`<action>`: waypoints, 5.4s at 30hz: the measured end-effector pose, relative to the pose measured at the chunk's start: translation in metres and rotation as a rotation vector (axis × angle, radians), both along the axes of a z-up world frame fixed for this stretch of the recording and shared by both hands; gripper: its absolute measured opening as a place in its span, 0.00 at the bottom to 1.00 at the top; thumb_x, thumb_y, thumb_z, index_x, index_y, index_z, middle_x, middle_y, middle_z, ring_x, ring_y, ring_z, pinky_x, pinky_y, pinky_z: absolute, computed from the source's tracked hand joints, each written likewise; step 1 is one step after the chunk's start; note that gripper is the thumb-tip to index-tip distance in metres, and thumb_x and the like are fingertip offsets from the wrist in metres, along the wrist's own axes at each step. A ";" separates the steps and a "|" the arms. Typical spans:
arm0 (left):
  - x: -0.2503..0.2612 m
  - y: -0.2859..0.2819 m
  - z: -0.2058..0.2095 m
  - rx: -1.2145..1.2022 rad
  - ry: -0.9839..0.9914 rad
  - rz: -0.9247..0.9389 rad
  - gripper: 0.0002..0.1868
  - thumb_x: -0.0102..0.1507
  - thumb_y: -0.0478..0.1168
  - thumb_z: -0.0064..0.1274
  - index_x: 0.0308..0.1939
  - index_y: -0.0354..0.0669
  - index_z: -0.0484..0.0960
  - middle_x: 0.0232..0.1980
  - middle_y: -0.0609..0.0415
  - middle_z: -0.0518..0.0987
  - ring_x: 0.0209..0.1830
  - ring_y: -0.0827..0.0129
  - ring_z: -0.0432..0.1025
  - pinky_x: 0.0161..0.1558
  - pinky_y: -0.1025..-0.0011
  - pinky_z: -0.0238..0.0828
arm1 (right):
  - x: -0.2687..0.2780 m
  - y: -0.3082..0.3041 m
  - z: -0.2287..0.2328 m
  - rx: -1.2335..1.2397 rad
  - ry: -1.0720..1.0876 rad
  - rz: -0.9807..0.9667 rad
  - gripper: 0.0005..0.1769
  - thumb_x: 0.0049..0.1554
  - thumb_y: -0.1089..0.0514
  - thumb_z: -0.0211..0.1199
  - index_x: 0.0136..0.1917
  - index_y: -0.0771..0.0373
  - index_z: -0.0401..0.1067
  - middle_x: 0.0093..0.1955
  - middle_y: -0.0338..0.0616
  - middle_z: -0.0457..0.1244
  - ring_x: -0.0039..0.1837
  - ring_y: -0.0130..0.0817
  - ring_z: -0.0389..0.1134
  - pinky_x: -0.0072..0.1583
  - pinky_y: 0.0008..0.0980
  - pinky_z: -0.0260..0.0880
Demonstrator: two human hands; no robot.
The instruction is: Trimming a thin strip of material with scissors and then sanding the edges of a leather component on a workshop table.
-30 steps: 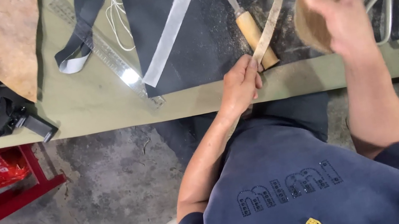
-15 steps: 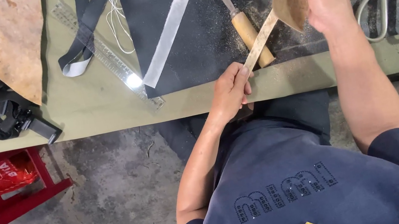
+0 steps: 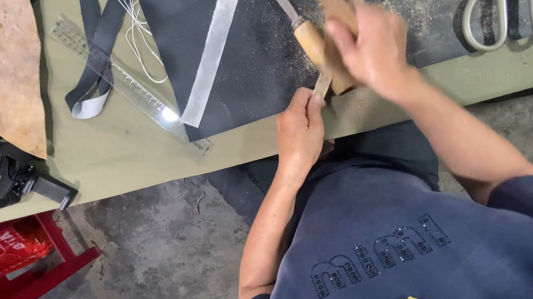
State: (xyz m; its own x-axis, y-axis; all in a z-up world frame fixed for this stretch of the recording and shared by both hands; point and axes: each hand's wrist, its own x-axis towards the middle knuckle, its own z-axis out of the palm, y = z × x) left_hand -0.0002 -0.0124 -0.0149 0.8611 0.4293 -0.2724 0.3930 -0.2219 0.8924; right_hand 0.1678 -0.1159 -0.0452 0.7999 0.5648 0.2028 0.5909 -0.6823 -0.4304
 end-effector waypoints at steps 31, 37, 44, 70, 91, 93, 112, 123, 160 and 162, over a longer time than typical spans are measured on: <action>-0.050 0.025 0.015 -0.085 0.057 0.084 0.13 0.74 0.43 0.39 0.36 0.45 0.74 0.20 0.62 0.69 0.19 0.75 0.61 0.27 0.70 0.60 | 0.039 -0.041 0.035 0.702 0.490 -0.095 0.19 0.73 0.63 0.64 0.44 0.53 0.58 0.42 0.31 0.53 0.45 0.24 0.53 0.50 0.32 0.54; -0.015 0.016 0.031 -0.235 0.020 0.010 0.14 0.74 0.44 0.38 0.37 0.46 0.74 0.20 0.61 0.72 0.14 0.77 0.63 0.25 0.75 0.64 | -0.006 -0.028 0.074 0.709 0.657 -0.002 0.11 0.67 0.63 0.57 0.63 0.55 0.66 0.53 0.32 0.61 0.56 0.26 0.64 0.62 0.28 0.70; 0.023 -0.002 0.018 -0.236 0.097 0.010 0.17 0.72 0.42 0.39 0.28 0.45 0.63 0.20 0.53 0.69 0.16 0.67 0.68 0.19 0.66 0.67 | -0.019 -0.020 0.033 0.439 0.474 -0.017 0.12 0.63 0.55 0.73 0.42 0.58 0.72 0.40 0.34 0.64 0.42 0.25 0.62 0.44 0.29 0.61; 0.023 -0.002 -0.008 -0.199 -0.015 0.058 0.16 0.72 0.45 0.47 0.32 0.43 0.79 0.19 0.54 0.77 0.17 0.70 0.68 0.24 0.70 0.69 | 0.017 -0.057 -0.043 0.765 0.672 -0.016 0.07 0.63 0.66 0.73 0.54 0.66 0.77 0.47 0.46 0.68 0.51 0.27 0.62 0.54 0.38 0.70; 0.007 0.063 0.006 -0.260 0.122 -0.116 0.09 0.70 0.37 0.47 0.40 0.35 0.79 0.29 0.44 0.80 0.22 0.62 0.78 0.25 0.67 0.76 | 0.017 -0.054 -0.049 0.816 0.729 -0.145 0.06 0.63 0.64 0.72 0.52 0.64 0.76 0.46 0.43 0.68 0.50 0.24 0.63 0.53 0.35 0.71; 0.006 0.065 0.009 -0.224 0.116 -0.143 0.10 0.71 0.39 0.45 0.42 0.37 0.79 0.29 0.47 0.79 0.22 0.63 0.78 0.26 0.67 0.76 | 0.018 -0.054 -0.053 0.797 0.707 -0.156 0.06 0.64 0.63 0.72 0.52 0.63 0.76 0.46 0.42 0.67 0.49 0.25 0.63 0.53 0.35 0.70; 0.011 0.015 -0.010 -0.071 0.116 -0.038 0.13 0.71 0.44 0.45 0.41 0.43 0.82 0.30 0.41 0.81 0.33 0.50 0.79 0.34 0.55 0.73 | -0.019 -0.017 -0.006 0.430 0.525 0.049 0.06 0.60 0.62 0.74 0.48 0.68 0.80 0.37 0.53 0.68 0.42 0.37 0.68 0.46 0.39 0.67; -0.002 0.016 0.009 -0.183 0.052 0.040 0.14 0.73 0.44 0.40 0.33 0.48 0.72 0.23 0.62 0.67 0.21 0.75 0.58 0.28 0.69 0.55 | -0.016 -0.006 0.068 0.676 0.555 -0.067 0.14 0.67 0.59 0.61 0.41 0.51 0.62 0.40 0.30 0.56 0.43 0.24 0.59 0.47 0.24 0.60; 0.020 0.017 0.014 -0.211 0.180 -0.050 0.17 0.72 0.50 0.37 0.38 0.47 0.78 0.22 0.59 0.71 0.24 0.71 0.65 0.33 0.70 0.63 | -0.013 -0.014 0.055 0.402 0.722 -0.234 0.22 0.67 0.47 0.61 0.66 0.60 0.63 0.42 0.31 0.53 0.42 0.19 0.57 0.43 0.21 0.67; 0.020 0.010 -0.010 -0.211 0.059 -0.013 0.14 0.69 0.38 0.38 0.44 0.41 0.82 0.23 0.44 0.79 0.23 0.66 0.75 0.31 0.64 0.78 | -0.021 -0.032 -0.024 0.693 0.726 -0.081 0.12 0.58 0.63 0.74 0.55 0.63 0.77 0.44 0.43 0.67 0.45 0.26 0.65 0.33 0.30 0.65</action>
State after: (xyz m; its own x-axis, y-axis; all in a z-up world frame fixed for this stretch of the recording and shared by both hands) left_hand 0.0203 -0.0019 -0.0244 0.8460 0.3469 -0.4048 0.4439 -0.0380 0.8953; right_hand 0.1463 -0.1476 -0.0691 0.8912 0.4453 -0.0861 -0.0092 -0.1720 -0.9851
